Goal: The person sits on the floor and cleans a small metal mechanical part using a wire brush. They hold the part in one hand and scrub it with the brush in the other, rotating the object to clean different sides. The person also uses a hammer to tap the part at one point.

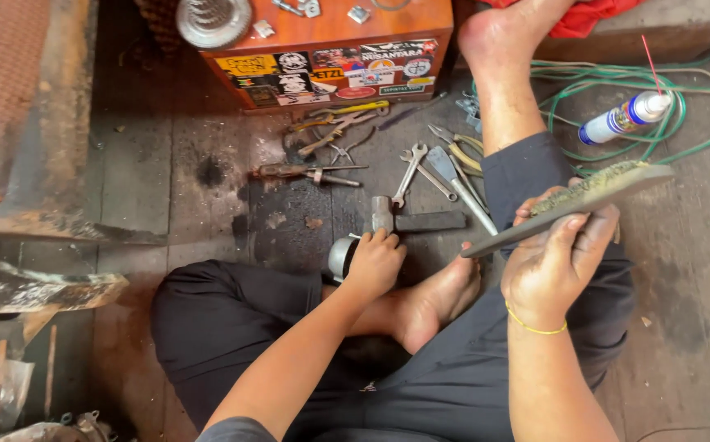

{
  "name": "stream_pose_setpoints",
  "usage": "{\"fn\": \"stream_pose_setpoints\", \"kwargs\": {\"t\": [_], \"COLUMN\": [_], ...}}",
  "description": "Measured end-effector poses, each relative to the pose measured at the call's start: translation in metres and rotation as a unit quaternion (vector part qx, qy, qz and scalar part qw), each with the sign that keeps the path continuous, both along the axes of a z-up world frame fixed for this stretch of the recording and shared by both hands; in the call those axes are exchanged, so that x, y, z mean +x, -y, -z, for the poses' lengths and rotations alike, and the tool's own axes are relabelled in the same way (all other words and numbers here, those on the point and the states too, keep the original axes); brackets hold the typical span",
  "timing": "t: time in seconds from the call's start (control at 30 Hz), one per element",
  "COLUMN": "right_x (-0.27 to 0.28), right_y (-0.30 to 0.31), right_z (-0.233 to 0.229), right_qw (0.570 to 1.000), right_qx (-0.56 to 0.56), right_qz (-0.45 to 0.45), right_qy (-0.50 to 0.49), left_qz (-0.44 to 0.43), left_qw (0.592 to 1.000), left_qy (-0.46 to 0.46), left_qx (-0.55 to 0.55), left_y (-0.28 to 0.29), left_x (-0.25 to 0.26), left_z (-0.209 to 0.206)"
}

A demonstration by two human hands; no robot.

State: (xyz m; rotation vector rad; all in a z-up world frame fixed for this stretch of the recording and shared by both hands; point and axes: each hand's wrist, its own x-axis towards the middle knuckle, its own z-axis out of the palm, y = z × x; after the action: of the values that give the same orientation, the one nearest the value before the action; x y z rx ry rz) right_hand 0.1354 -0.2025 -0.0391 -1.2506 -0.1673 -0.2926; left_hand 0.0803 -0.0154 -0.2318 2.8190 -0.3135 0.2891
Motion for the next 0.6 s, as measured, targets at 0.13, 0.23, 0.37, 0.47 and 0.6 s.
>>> {"fn": "stream_pose_setpoints", "kwargs": {"t": [0.13,0.23,0.37,0.47,0.6], "right_x": [0.005,0.004,0.004,0.003,-0.005], "right_y": [0.001,-0.003,-0.01,-0.012,-0.024], "right_z": [0.006,0.006,0.004,0.014,0.019], "right_qw": [1.0,1.0,0.998,0.998,0.995], "right_qx": [-0.01,-0.001,0.001,0.001,-0.081], "right_qz": [-0.014,-0.025,-0.065,-0.062,-0.061], "right_qy": [0.006,0.005,0.003,0.006,0.008], "left_qz": [0.072,0.112,0.162,0.044,-0.063], "left_qw": [0.995,0.989,0.983,0.972,0.886], "left_qy": [-0.015,-0.034,-0.01,-0.153,-0.135], "left_qx": [0.069,0.092,0.087,-0.175,-0.439], "left_y": [0.012,0.015,0.004,0.001,-0.01], "left_x": [-0.003,-0.005,0.0,0.003,-0.002], "left_z": [0.015,0.023,0.027,-0.014,-0.104]}}
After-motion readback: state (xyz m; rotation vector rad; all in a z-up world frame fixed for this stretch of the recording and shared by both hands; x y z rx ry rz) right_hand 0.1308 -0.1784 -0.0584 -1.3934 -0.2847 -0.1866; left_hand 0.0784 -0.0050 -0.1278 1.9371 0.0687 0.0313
